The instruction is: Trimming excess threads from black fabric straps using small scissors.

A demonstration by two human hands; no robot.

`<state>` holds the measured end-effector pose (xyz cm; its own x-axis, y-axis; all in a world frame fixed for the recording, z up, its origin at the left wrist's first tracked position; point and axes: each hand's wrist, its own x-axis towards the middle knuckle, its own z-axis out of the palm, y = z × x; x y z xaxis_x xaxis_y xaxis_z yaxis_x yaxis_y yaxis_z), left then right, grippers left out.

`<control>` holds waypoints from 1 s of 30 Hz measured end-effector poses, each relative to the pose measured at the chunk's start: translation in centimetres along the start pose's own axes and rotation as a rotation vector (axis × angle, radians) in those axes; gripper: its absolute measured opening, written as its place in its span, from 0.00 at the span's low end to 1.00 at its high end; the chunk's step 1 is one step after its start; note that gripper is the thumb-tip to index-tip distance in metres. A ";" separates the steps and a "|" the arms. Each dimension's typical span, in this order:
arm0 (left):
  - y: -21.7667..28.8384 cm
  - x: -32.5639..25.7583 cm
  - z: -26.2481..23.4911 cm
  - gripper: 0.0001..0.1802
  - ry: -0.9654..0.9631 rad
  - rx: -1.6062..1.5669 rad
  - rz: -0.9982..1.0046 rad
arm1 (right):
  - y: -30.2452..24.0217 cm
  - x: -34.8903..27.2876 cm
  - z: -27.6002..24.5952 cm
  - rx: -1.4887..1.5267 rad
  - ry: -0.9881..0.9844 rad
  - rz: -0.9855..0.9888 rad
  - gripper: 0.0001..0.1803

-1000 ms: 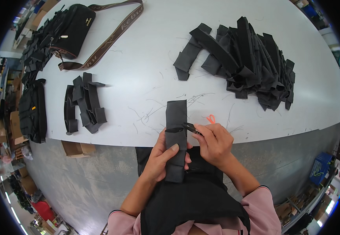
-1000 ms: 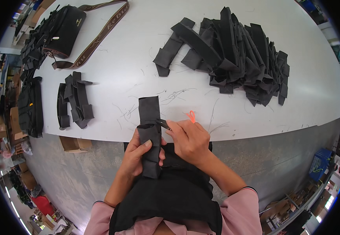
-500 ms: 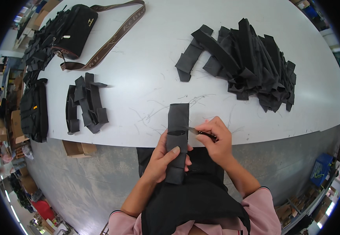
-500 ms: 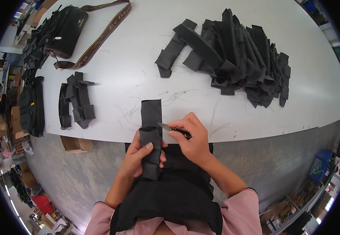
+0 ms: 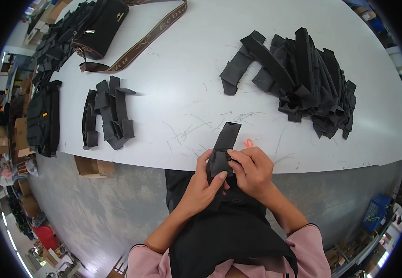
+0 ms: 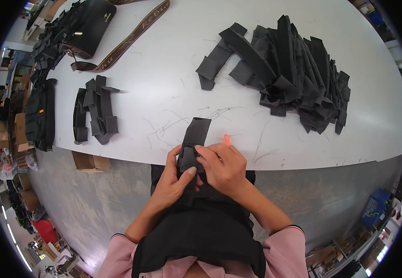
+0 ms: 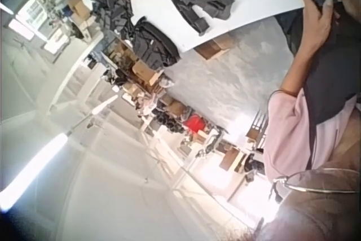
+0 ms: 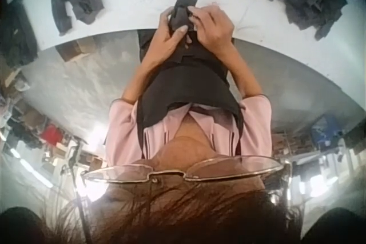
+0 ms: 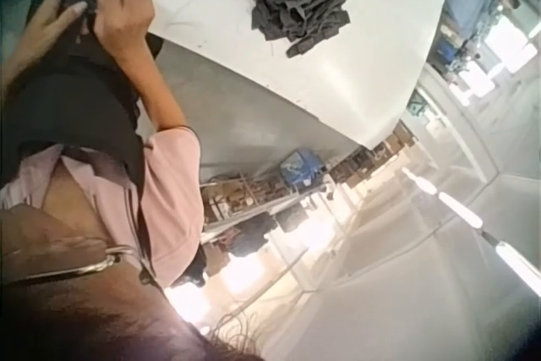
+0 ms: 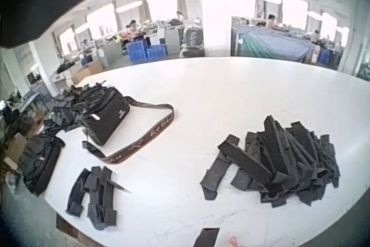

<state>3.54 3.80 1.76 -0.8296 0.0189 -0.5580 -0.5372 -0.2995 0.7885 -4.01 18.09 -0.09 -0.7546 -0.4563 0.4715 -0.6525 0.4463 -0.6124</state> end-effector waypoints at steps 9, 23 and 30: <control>-0.1 0.0 0.0 0.32 -0.003 0.078 0.024 | 0.0 -0.1 0.2 0.084 0.006 0.075 0.18; 0.7 0.8 -0.7 0.31 -0.069 -0.097 -0.101 | 1.0 -0.3 0.0 0.702 -0.023 0.735 0.12; 0.4 1.9 -2.0 0.28 -0.098 -0.146 -0.093 | -0.2 1.0 -1.3 0.625 -0.259 0.529 0.16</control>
<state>2.02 1.80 0.51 -0.7923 0.1440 -0.5929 -0.5903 -0.4268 0.6851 -4.76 18.51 1.34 -0.8599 -0.5029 -0.0875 -0.0041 0.1783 -0.9840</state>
